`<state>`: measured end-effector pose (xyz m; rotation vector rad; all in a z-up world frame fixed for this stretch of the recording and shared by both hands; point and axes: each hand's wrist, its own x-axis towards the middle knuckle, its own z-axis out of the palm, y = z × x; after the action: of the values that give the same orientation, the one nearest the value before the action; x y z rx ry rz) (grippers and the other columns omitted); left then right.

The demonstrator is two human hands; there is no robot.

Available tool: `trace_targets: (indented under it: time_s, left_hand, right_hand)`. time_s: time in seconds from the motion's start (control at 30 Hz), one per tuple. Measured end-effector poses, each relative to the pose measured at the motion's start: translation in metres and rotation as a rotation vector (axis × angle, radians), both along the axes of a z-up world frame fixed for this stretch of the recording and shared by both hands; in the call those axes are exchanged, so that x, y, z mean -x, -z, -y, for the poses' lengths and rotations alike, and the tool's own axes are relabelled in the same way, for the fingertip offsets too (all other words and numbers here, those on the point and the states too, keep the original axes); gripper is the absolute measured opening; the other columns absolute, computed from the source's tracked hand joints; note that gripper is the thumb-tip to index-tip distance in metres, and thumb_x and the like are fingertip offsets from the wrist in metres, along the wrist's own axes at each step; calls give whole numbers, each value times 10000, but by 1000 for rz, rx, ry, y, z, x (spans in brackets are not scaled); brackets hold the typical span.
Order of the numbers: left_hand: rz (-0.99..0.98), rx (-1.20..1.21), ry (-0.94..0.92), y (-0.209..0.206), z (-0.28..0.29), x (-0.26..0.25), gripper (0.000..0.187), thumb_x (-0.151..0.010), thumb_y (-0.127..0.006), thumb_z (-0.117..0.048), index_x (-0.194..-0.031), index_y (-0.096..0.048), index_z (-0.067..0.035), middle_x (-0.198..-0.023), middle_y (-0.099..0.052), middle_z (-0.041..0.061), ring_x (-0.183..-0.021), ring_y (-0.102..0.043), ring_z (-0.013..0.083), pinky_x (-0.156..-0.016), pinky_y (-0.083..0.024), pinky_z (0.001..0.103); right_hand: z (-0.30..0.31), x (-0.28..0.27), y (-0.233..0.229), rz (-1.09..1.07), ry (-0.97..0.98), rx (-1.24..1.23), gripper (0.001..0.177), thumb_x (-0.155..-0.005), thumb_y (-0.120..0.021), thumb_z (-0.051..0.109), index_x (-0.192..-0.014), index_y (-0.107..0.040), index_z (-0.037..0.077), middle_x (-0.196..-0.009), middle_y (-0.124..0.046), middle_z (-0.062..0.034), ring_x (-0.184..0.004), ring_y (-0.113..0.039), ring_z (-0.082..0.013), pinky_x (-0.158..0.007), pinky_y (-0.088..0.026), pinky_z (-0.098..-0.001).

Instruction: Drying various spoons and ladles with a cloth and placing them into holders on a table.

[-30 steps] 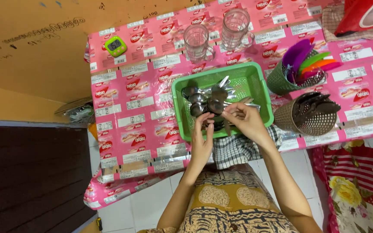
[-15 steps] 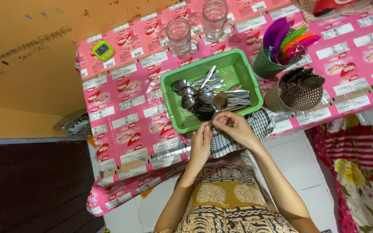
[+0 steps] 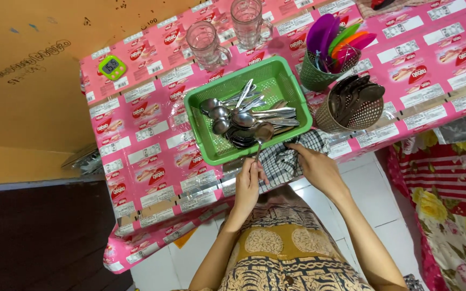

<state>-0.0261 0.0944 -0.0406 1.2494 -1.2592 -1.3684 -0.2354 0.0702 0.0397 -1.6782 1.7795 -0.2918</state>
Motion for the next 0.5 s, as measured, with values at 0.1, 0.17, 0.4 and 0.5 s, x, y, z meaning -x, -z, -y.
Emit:
trace_targets:
  time_s: [0.1,0.17,0.4,0.5]
  left_hand:
    - [-21,40,-12,9,-4,11,263,-1136,-379,-189,-1030,-529,-1,-768,-596,50,-719,-681,146,-683,-545,301]
    - [-47,42,-32,17,-7,18,255,-1134,-382,-184,-1044,-530,3,-802,-600,56,-760,-684,153,-729,-560,307]
    - [109,-228,-108,-8,-12,32,216,-1103,-414,-171,-1059,-564,-22,-602,-492,59,-472,-439,161,-468,-361,335]
    - [238,1,-111,-3,-20,35,203,-1129,-426,-159,-1066,-574,-35,-637,-462,28,-567,-432,108,-518,-375,309]
  right_hand:
    - [-5,12,34,34,-74,198,404,-885,-557,51,-1254,-664,176,-1007,-746,-144,-851,-710,-376,-673,-533,-475]
    - [-1,20,41,67,-73,234,357,-891,-557,48,-1213,-666,156,-986,-736,-149,-835,-699,-367,-667,-530,-465]
    - [2,60,110,858,104,-95,124,-1055,-495,17,-1089,-599,74,-950,-524,-46,-855,-474,-129,-793,-397,-367]
    - [8,37,53,1138,345,-360,217,-973,-417,33,-1094,-545,158,-1023,-622,47,-950,-610,-108,-970,-502,-358]
